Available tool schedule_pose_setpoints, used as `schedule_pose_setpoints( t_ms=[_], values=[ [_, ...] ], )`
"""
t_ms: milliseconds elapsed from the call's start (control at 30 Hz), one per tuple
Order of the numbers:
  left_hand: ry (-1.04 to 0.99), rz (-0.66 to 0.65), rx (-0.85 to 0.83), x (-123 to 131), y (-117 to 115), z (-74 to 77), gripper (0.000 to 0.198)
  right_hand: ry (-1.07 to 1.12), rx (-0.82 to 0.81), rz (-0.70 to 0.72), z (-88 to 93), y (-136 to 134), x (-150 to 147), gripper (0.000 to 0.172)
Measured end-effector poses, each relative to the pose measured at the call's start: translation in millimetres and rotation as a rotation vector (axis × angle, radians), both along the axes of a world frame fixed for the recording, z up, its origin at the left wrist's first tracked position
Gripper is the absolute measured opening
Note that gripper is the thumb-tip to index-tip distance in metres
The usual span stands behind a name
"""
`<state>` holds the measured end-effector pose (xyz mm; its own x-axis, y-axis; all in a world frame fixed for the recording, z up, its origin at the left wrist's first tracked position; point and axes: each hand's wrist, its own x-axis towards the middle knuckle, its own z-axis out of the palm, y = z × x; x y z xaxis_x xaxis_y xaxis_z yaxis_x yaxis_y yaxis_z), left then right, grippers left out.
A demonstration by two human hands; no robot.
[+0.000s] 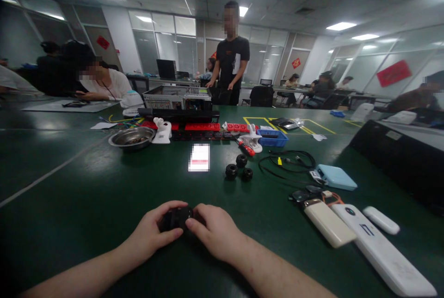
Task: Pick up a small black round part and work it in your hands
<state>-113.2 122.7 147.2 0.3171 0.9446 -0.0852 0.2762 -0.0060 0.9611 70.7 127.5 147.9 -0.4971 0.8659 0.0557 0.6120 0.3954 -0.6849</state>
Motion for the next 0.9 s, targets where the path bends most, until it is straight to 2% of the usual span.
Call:
schedule_pose_setpoints(
  t_ms=[133, 333, 533, 800, 900],
  values=[
    [-0.084, -0.043, -0.026, -2.5, 2.3, -3.9, 0.038, 0.058, -0.026, -0.011, -0.7, 0.7, -0.1, 0.019],
    [-0.087, -0.041, 0.031, -4.1, 5.2, -8.0, 0.033, 0.106, -0.030, -0.019, 4.1, -3.5, -2.2, 0.038],
    [-0.042, 0.006, 0.043, -1.2, -0.4, -2.3, 0.039, 0.048, 0.009, -0.036, 2.8, -2.3, -1.7, 0.021],
    [-0.015, -0.036, 0.049, -1.3, 3.1, -6.2, 0.040, 0.054, -0.034, -0.023, -1.6, 1.3, -0.7, 0.018],
    [-0.085, -0.059, 0.036, -3.6, 6.4, -10.5, 0.037, 0.097, -0.064, -0.024, -0.3, -1.2, -1.0, 0.027]
  ],
)
